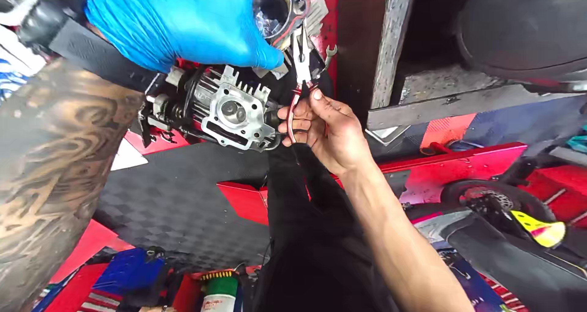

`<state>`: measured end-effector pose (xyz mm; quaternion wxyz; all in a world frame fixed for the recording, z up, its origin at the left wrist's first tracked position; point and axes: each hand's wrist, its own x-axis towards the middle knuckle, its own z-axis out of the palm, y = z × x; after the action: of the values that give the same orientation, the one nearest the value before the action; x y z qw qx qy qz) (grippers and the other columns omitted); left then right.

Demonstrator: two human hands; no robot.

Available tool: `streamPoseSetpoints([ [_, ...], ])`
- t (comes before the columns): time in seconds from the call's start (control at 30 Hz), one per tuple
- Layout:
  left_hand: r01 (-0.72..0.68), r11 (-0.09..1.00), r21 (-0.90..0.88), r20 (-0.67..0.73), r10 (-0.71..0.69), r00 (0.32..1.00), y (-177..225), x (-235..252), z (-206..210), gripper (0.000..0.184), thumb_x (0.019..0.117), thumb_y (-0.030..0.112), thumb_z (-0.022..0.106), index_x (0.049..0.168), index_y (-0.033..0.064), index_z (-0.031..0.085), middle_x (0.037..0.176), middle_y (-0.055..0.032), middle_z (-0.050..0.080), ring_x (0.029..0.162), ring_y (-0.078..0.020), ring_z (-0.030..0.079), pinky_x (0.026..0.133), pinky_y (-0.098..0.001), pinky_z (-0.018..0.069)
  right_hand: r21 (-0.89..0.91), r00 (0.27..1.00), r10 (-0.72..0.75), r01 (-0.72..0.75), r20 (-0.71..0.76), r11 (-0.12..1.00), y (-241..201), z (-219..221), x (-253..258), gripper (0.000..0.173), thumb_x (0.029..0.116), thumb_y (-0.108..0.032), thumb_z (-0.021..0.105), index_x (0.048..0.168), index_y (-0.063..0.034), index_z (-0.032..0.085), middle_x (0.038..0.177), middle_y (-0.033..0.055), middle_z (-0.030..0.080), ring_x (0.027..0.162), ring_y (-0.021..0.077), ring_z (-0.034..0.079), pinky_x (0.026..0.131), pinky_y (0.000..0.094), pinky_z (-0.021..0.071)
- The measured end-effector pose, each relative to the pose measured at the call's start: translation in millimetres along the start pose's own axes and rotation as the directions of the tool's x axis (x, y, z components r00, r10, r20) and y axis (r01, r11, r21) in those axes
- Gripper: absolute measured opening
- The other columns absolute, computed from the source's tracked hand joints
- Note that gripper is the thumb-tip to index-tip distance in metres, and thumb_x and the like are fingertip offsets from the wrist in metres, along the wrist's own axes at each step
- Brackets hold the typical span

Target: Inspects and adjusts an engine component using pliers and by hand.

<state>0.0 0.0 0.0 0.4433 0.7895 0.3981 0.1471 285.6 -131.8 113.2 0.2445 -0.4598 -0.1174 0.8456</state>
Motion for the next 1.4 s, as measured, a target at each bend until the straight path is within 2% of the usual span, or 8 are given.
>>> streamPoseSetpoints([
  [0.13,0.122,0.991,0.056,-0.009,-0.122,0.992,11,1,5,0.077,0.0636,0.079,0.074,0.128,0.0397,0.059,0.108,0.0157,0.064,0.101,0.0061,0.061,0.082,-0.0331,0.0593,0.01,0.999,0.0,0.001,-0.032,1.0,4,2,1,0.047,0.1131,-0.035,0.032,0.105,-0.0009,0.064,0.103,0.0165,0.072,0.08,0.0226,0.073,0.069,0.0384,0.0636],
  [0.3,0.172,0.981,0.084,-0.015,-0.171,0.985,22,4,-1,0.079,0.0579,0.08,0.076,0.125,0.0405,0.061,0.106,0.016,0.065,0.098,0.0059,0.061,0.081,-0.0339,0.0593,0.024,0.996,0.007,-0.005,-0.083,1.0,6,6,3,0.045,0.1125,-0.036,0.037,0.101,-0.0021,0.065,0.093,0.0128,0.071,0.072,0.0178,0.069,0.061,0.0316,0.0599],
  [0.5,0.166,0.984,0.059,0.013,-0.167,0.986,22,2,-8,0.077,0.0604,0.082,0.076,0.124,0.0406,0.061,0.108,0.0156,0.065,0.101,0.0054,0.061,0.085,-0.0325,0.0588,0.048,0.996,-0.012,0.016,-0.09,0.999,11,11,2,0.043,0.1128,-0.034,0.037,0.103,-0.0024,0.064,0.095,0.0133,0.072,0.072,0.0178,0.07,0.061,0.0313,0.0602],
  [0.67,0.081,0.996,0.025,0.037,-0.082,0.996,13,-4,-14,0.065,0.0703,0.082,0.072,0.123,0.0443,0.063,0.106,0.0164,0.064,0.099,0.0062,0.06,0.082,-0.0301,0.0575,-0.095,0.988,-0.123,0.114,-0.089,0.989,21,11,3,0.038,0.1131,-0.029,0.036,0.111,-0.0014,0.061,0.098,0.0141,0.072,0.073,0.0192,0.071,0.063,0.034,0.0617],
  [0.8,0.135,0.991,-0.01,0.099,-0.133,0.986,21,1,-20,0.073,0.0692,0.081,0.074,0.128,0.04,0.061,0.115,0.0133,0.065,0.109,0.0042,0.061,0.091,-0.0317,0.0583,-0.185,0.977,-0.211,0.202,-0.03,0.962,27,3,7,0.036,0.1135,-0.029,0.035,0.109,-0.0013,0.058,0.094,0.014,0.068,0.068,0.02,0.067,0.057,0.0332,0.0587],
  [0.97,0.108,0.994,-0.011,0.087,-0.107,0.99,17,-2,-21,0.065,0.0734,0.078,0.074,0.127,0.0442,0.061,0.114,0.0146,0.064,0.108,0.0036,0.06,0.09,-0.0331,0.0577,-0.234,0.972,-0.235,0.229,0.002,0.945,28,-1,7,0.035,0.1135,-0.028,0.034,0.11,-0.0007,0.057,0.094,0.0149,0.069,0.069,0.0214,0.068,0.058,0.0341,0.0598],
  [1.13,0.166,0.985,-0.039,0.079,-0.163,0.984,24,1,-20,0.075,0.0705,0.076,0.077,0.131,0.0354,0.059,0.119,0.0115,0.064,0.113,0.0015,0.06,0.095,-0.0321,0.0569,-0.182,0.973,-0.233,0.228,-0.001,0.956,25,0,7,0.038,0.1135,-0.029,0.035,0.106,-0.0006,0.058,0.085,0.0142,0.066,0.062,0.0191,0.063,0.053,0.032,0.0563],
  [1.4,0.186,0.981,-0.047,0.1,-0.181,0.978,23,1,-22,0.077,0.0702,0.075,0.078,0.134,0.0372,0.057,0.122,0.0106,0.063,0.116,0.0007,0.059,0.097,-0.0324,0.0563,-0.711,0.892,-0.45,0.337,0.032,0.618,19,-15,13,0.026,0.1104,-0.024,0.044,0.099,-0.0054,0.058,0.074,0.0043,0.065,0.052,0.0139,0.061,0.044,0.0295,0.0528],
])
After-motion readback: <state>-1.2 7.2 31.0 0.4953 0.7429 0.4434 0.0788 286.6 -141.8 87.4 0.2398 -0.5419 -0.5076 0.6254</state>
